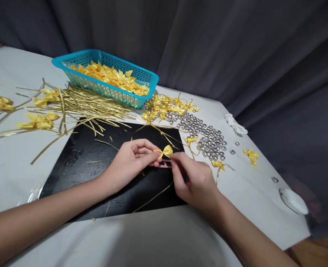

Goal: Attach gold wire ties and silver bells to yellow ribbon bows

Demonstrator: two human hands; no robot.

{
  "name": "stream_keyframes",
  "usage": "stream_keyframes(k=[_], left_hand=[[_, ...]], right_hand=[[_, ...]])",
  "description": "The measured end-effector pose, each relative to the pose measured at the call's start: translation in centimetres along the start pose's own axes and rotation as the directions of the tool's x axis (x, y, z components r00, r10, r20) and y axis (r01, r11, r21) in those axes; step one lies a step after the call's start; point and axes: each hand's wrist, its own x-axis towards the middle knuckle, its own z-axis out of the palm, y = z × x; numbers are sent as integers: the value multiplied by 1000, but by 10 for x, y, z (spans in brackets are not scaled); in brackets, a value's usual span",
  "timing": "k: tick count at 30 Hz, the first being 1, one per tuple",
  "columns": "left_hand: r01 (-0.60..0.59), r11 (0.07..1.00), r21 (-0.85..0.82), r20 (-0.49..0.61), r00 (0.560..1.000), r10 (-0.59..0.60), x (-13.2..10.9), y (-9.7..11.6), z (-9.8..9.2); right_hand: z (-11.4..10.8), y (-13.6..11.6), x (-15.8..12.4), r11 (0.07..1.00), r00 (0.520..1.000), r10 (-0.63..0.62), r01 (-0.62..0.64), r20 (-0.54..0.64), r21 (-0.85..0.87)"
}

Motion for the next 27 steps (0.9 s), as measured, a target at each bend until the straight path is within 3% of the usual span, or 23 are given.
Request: stream_keyframes(k=[11, 17, 23, 27], left_hand=[[10, 1000, -11, 2, 1000, -10, 0, 1, 1], [-52, 998, 25, 71, 996, 50, -2, -1, 2], [22, 1000, -18, 58, 998, -21, -1, 1, 4], [31, 999, -32, 120, 992, -28, -1, 2, 3]], right_hand=[[1, -1, 1, 1000, 1000, 1, -1, -12, -1], [1, -3, 1, 1000, 999, 8, -8, 31, 16], [1, -1, 0, 999, 999, -33, 33, 20, 3], [2, -1, -1, 999, 999, -43, 43, 21, -4]])
